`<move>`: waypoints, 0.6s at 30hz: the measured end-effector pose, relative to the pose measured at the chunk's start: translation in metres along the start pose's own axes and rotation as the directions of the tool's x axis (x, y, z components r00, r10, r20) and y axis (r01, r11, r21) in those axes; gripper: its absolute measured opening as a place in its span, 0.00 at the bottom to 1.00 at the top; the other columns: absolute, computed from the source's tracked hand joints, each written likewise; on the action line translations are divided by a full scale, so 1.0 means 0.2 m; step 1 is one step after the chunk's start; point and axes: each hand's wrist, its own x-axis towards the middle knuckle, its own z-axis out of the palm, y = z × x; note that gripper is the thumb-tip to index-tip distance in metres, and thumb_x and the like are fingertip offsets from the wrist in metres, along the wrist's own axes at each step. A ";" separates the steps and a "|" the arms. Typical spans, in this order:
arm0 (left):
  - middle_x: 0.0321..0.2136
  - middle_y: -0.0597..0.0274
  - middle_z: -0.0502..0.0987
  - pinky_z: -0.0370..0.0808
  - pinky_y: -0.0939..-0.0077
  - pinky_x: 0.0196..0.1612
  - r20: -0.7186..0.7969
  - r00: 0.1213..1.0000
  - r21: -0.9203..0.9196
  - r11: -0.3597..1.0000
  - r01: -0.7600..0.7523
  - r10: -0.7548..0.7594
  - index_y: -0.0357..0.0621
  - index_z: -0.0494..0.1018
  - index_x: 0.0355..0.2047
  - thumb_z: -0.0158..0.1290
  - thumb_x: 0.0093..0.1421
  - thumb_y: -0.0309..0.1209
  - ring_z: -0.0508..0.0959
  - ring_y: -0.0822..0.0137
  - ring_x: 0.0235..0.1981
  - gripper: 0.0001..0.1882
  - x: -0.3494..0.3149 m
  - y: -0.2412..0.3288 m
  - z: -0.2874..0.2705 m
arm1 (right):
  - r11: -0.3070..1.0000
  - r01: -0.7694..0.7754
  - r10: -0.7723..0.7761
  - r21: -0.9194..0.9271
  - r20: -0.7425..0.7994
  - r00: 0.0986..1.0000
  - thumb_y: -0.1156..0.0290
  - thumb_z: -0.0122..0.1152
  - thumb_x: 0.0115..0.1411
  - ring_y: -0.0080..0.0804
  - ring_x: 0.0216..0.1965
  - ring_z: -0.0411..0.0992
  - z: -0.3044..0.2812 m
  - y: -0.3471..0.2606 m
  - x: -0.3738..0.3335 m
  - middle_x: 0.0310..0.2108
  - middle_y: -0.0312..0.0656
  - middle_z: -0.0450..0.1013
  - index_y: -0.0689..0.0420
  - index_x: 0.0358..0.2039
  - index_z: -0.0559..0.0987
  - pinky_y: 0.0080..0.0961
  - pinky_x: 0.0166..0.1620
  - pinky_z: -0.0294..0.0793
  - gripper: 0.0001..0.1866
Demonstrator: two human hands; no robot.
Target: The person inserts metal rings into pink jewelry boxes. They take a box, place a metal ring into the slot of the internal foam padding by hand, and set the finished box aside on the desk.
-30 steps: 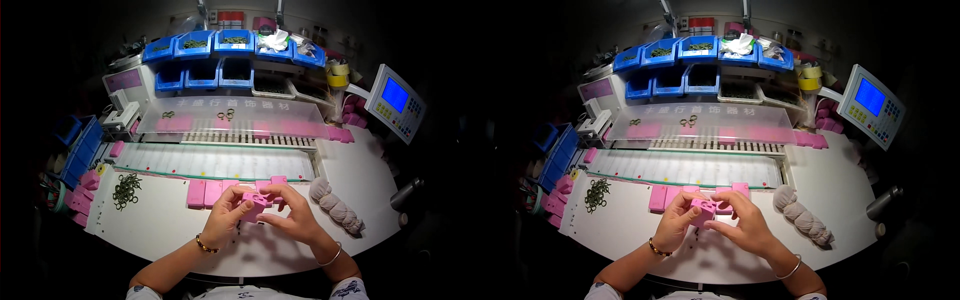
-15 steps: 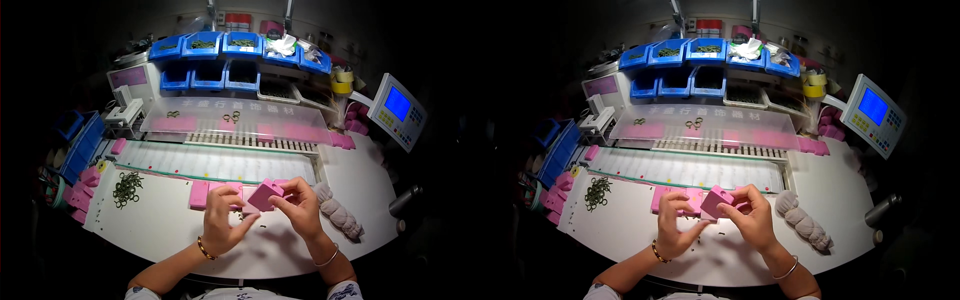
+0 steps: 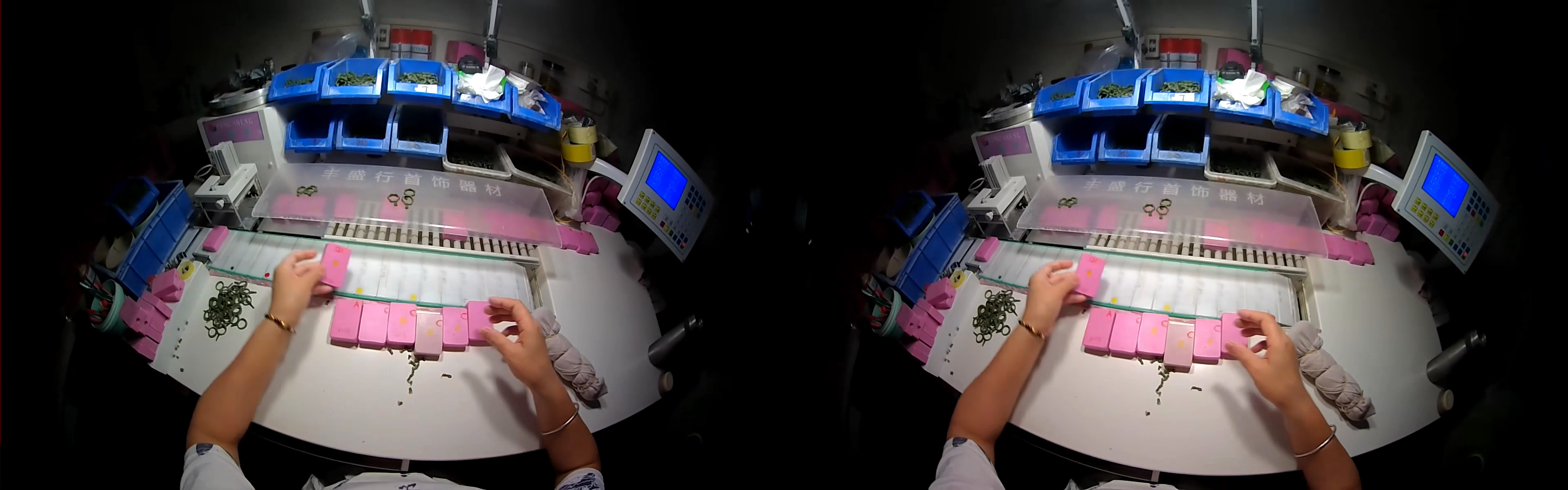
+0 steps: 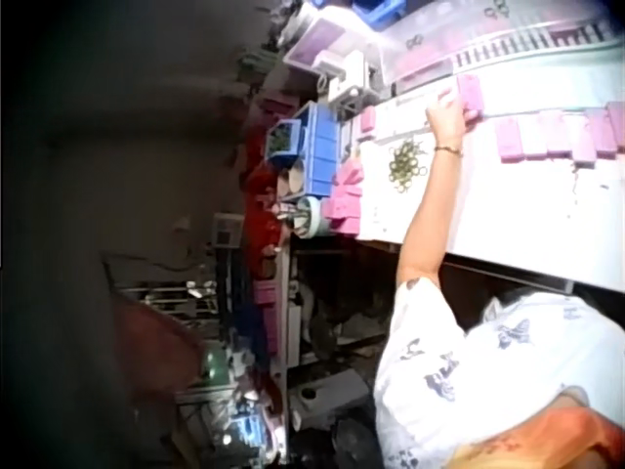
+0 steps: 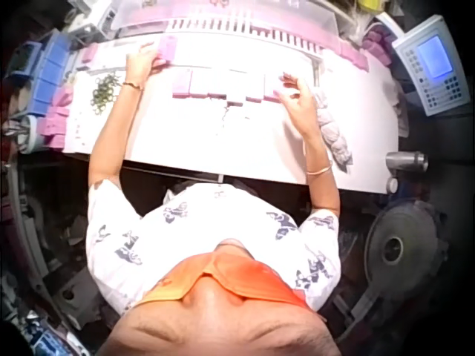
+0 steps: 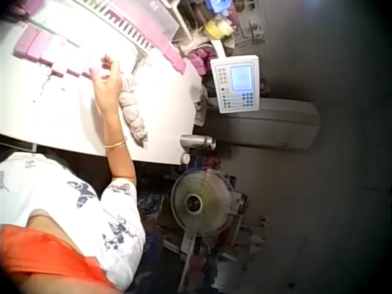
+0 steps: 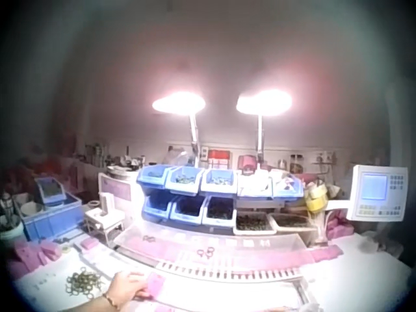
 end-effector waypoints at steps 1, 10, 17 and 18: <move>0.36 0.57 0.78 0.80 0.81 0.28 -0.068 0.998 0.073 0.997 0.001 0.004 0.34 0.68 0.50 0.56 0.58 0.21 0.80 0.70 0.29 0.19 0.04 0.01 -0.04 | 0.998 -0.014 0.012 -0.069 -0.037 0.999 0.73 0.67 0.54 0.29 0.46 0.73 -0.03 0.02 -0.01 0.45 0.42 0.75 0.61 0.53 0.72 0.23 0.41 0.74 0.25; 0.43 0.51 0.77 0.70 0.62 0.53 0.201 0.830 0.853 0.323 -0.409 0.521 0.40 0.78 0.40 0.65 0.49 0.36 0.73 0.50 0.47 0.20 0.12 -0.10 -0.11 | 0.885 0.137 -0.101 -0.445 0.104 0.990 0.69 0.72 0.47 0.50 0.58 0.64 -0.09 0.03 -0.03 0.56 0.53 0.67 0.61 0.56 0.70 0.41 0.59 0.64 0.35; 0.38 0.48 0.79 0.73 0.63 0.50 0.093 0.848 0.845 0.409 -0.344 0.522 0.36 0.78 0.39 0.65 0.49 0.36 0.77 0.51 0.42 0.21 0.18 -0.11 -0.08 | 0.854 0.259 -0.152 -0.450 0.260 0.953 0.62 0.74 0.44 0.55 0.60 0.58 0.03 0.08 0.03 0.59 0.55 0.60 0.61 0.58 0.68 0.44 0.62 0.60 0.41; 0.44 0.48 0.77 0.69 0.61 0.54 0.090 0.883 0.872 0.393 -0.294 0.461 0.36 0.77 0.41 0.65 0.50 0.38 0.74 0.51 0.48 0.22 0.18 -0.08 -0.06 | 0.854 0.252 -0.145 -0.455 0.256 0.956 0.62 0.74 0.44 0.55 0.60 0.58 0.04 0.07 0.03 0.59 0.55 0.60 0.61 0.58 0.68 0.44 0.62 0.60 0.41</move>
